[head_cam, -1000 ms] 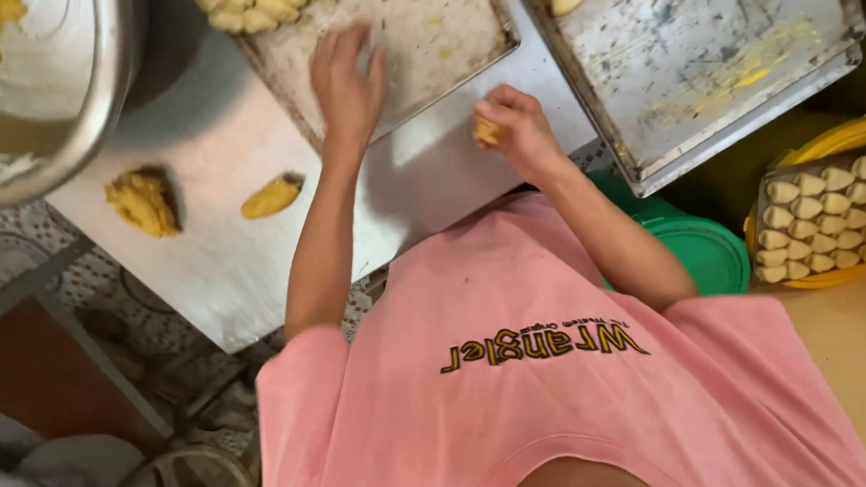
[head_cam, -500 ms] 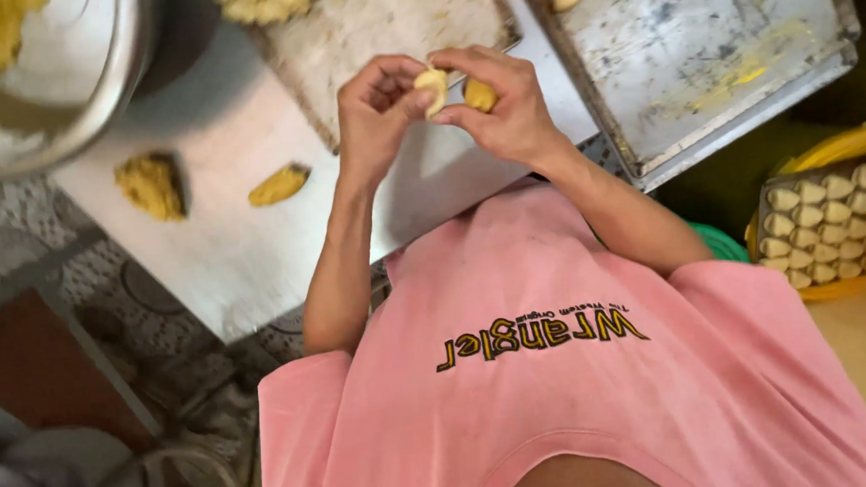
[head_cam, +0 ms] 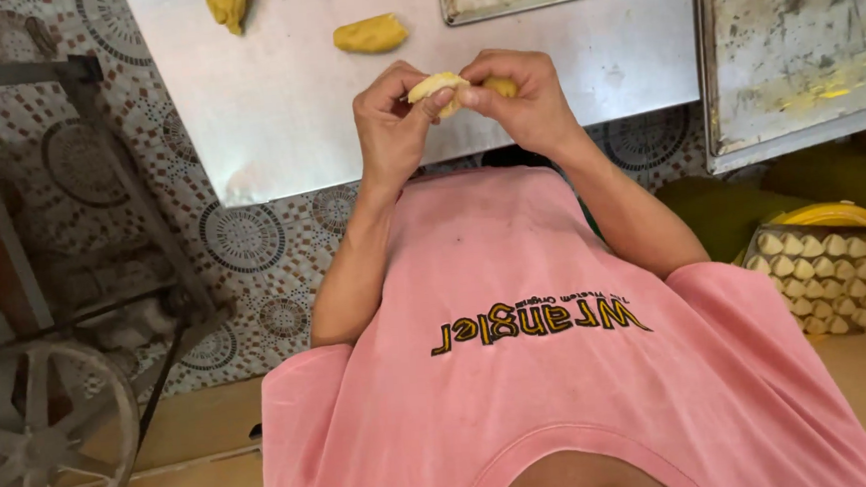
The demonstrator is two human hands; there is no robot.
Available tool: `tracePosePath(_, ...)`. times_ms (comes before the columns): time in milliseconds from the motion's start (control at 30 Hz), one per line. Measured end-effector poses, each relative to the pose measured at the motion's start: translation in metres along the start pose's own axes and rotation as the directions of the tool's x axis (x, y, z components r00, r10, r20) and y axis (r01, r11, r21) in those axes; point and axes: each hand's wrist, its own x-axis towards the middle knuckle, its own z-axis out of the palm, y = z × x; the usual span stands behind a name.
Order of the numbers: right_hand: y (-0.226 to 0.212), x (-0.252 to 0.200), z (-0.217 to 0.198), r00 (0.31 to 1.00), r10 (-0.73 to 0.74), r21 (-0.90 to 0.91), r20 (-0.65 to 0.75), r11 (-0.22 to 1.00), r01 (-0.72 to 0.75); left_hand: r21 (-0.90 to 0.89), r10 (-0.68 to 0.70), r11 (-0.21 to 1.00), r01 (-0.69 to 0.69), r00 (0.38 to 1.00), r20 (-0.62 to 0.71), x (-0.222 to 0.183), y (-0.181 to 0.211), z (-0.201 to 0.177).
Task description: Shaping pieces of yellow dough into small buns and arranging them on baking trays.
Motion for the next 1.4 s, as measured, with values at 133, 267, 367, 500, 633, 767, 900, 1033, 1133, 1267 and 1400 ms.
tracePosePath(133,0.012,-0.012,0.022,0.993,0.045,-0.023,-0.113,0.999,-0.048,-0.103,-0.217,0.971,0.216,0.976,0.009,-0.016,-0.015,-0.006)
tracePosePath(267,0.049,-0.015,0.020,0.975,0.149,-0.080,-0.163,0.983,-0.163,-0.409,-0.568,0.773,0.485,0.816,-0.105,-0.030,-0.081,0.010)
tracePosePath(367,0.113,-0.022,-0.023,0.972,0.225,0.201,-0.074,0.958,-0.207,-0.330,-0.774,0.633,0.700,0.564,-0.289,-0.020,-0.109,0.034)
tracePosePath(500,0.052,-0.031,-0.059,0.989,0.090,0.144,-0.116,0.987,-0.073,-0.243,-0.612,0.787,0.567,0.769,-0.186,-0.021,-0.075,0.064)
tracePosePath(633,0.030,-0.024,-0.094,0.971,-0.229,-0.092,0.060,0.968,0.234,-0.005,-0.365,0.931,0.365,0.931,0.029,-0.022,-0.057,0.083)
tracePosePath(767,0.051,-0.020,-0.121,0.950,-0.023,0.216,0.312,0.975,-0.047,0.106,-0.326,0.943,0.314,0.938,0.119,-0.019,-0.031,0.088)
tracePosePath(900,0.038,-0.014,-0.100,0.969,-0.004,0.185,0.249,0.982,-0.043,0.055,-0.363,0.932,0.359,0.919,0.155,-0.011,-0.014,0.084)
tracePosePath(1033,0.046,-0.022,-0.076,0.993,0.048,0.290,0.108,0.954,-0.077,0.142,-0.412,0.902,0.408,0.911,-0.002,-0.003,-0.011,0.081)
tracePosePath(1133,0.051,-0.016,-0.061,0.999,0.034,0.226,0.017,0.974,-0.037,0.149,-0.387,0.917,0.371,0.917,0.094,-0.005,-0.009,0.065)
tracePosePath(1267,0.069,-0.011,-0.041,0.972,0.011,0.073,-0.237,0.997,0.006,0.355,-0.375,0.889,0.288,0.904,0.204,-0.013,-0.018,0.050)
tracePosePath(1400,0.046,-0.007,-0.030,0.966,0.001,0.020,-0.259,1.000,0.005,0.313,-0.256,0.915,0.255,0.966,-0.038,-0.002,-0.040,0.053)
